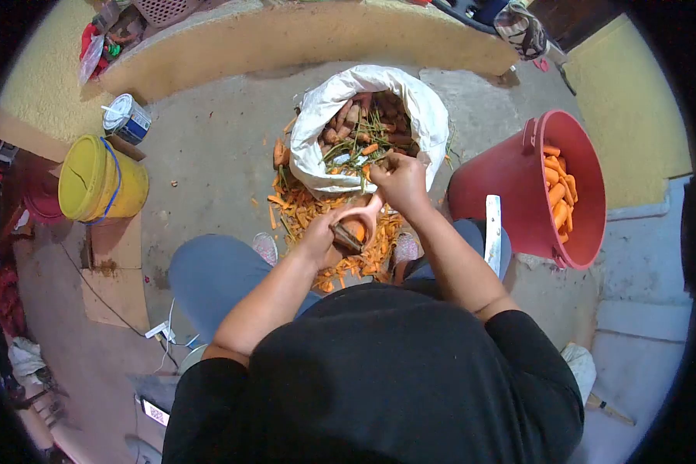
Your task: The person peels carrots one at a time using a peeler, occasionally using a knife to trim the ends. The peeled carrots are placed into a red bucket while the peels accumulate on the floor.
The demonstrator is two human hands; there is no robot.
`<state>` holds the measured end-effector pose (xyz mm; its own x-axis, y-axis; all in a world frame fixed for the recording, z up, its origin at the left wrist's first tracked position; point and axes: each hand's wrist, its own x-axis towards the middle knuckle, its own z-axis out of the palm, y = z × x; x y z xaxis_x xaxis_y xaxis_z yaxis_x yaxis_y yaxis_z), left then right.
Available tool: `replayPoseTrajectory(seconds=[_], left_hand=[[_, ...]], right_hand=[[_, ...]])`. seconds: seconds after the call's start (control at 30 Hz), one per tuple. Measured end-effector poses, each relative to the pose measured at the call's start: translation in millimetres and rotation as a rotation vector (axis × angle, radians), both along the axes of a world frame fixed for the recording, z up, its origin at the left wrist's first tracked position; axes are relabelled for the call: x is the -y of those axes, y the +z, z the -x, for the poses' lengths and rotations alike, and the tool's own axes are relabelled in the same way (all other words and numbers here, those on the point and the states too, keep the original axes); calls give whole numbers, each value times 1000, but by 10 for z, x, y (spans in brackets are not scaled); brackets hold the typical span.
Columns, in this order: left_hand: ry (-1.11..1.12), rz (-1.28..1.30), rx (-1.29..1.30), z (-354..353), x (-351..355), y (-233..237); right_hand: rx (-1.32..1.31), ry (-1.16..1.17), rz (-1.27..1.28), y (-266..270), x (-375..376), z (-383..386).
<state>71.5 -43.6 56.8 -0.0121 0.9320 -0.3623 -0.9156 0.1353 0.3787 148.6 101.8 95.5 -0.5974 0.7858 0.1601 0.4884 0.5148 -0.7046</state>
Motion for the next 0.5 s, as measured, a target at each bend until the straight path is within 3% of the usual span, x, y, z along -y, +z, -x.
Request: replayPoseTrajectory(seconds=[0.17,0.23,0.27,0.33,0.43,0.5], left_hand=[[-55,-21,51,60,6,-75],[-141,4,63,45,57,-160],[-144,51,116,17,78,20],[-165,78,67,61,83,-67],[-136,75,74,32,60,-120],[-106,62,-33,20,49,-223]], right_hand=[[11,-37,-102,-259,-304,107],[89,-243,-39,-209,-714,0],[108,-287,11,-157,-822,-90],[135,-340,56,43,-755,-139],[-52,-96,-93,60,-240,-71],[-12,4,-39,31,-29,-36]])
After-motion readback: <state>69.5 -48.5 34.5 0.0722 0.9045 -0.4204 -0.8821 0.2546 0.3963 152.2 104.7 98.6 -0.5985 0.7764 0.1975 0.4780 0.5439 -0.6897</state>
